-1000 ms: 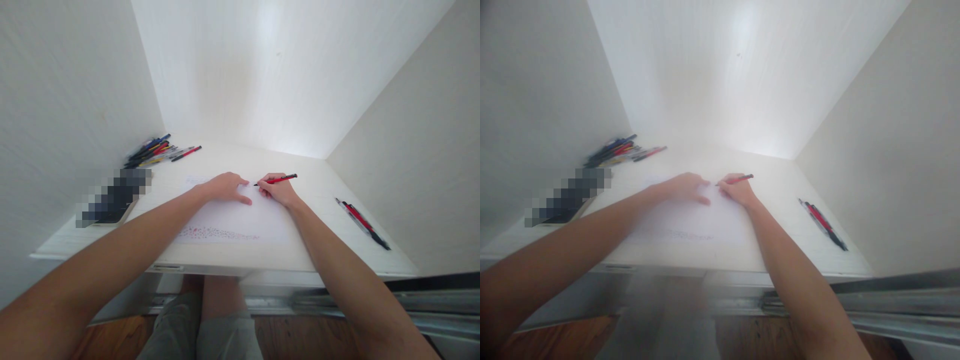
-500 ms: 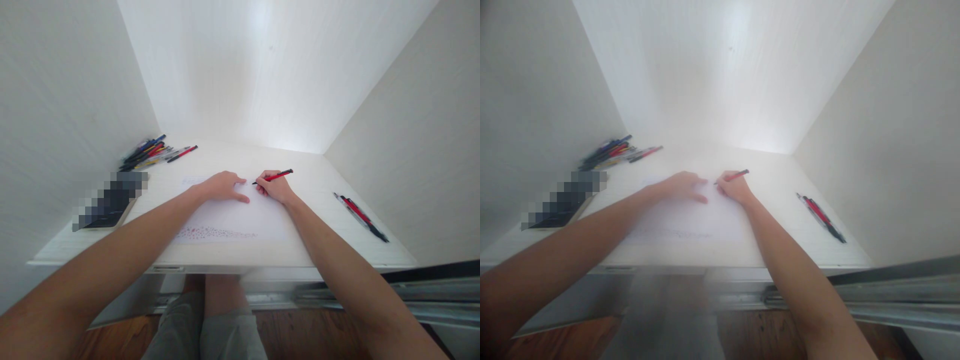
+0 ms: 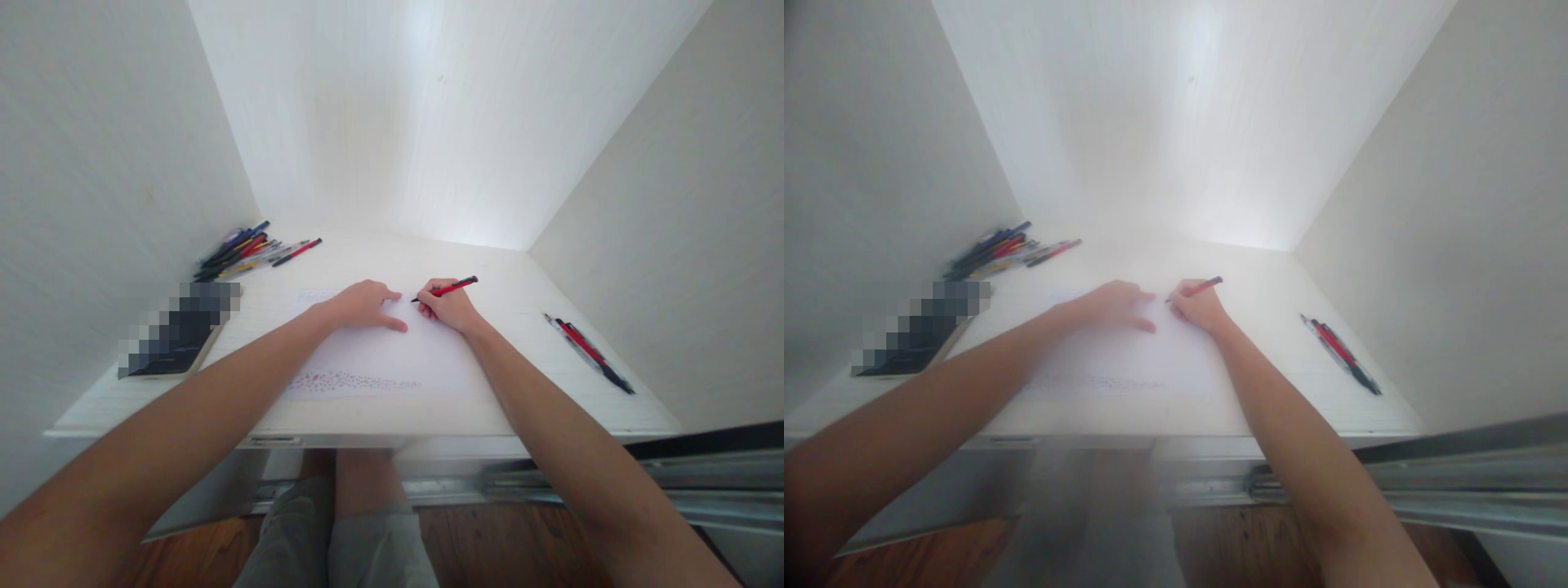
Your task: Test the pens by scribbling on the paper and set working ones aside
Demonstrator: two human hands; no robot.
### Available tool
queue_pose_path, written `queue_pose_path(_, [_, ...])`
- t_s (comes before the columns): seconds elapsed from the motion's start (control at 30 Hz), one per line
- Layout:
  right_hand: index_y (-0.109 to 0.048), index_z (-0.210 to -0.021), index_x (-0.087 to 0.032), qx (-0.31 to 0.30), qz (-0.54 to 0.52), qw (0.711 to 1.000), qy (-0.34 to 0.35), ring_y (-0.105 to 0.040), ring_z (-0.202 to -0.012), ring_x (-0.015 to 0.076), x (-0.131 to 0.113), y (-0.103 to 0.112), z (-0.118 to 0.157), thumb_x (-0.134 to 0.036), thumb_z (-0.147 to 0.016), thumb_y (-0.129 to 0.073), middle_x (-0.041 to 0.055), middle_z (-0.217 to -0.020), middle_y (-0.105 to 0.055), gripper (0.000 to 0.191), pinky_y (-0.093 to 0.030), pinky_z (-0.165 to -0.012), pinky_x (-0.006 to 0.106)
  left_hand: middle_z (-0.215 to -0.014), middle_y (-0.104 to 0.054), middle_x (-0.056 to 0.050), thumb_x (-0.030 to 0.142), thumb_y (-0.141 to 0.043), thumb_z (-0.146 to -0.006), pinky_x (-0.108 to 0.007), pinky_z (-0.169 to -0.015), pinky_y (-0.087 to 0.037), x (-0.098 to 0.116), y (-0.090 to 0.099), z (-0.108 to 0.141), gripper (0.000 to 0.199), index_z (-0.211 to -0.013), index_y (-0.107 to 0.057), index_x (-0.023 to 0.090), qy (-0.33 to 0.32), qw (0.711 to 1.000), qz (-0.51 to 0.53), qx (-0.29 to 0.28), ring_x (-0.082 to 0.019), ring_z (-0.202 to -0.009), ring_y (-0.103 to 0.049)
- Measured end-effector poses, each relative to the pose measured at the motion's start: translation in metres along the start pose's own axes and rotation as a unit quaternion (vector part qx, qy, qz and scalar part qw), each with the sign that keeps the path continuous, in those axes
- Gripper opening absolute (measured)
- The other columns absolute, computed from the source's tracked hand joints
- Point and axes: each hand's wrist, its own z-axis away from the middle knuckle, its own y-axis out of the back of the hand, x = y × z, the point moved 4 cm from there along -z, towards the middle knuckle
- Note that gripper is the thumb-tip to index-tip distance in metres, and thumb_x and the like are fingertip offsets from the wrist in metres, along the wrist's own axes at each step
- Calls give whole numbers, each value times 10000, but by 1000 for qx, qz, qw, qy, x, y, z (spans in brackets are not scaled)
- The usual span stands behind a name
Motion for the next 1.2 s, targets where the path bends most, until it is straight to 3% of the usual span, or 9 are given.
queue_pose_path(1.2, [-635,-654,-188,19,12,1000,-3,-592,-528,130,1,2,2,-190,-811,-605,41,-624,-709,160,-436,-501,241,-1461,-659,-175,892,-594,-791,-412,-1106,-442,4,1,2,1057,-1565,-555,174,-4,1000,-10,-2,-368,-1325,-610])
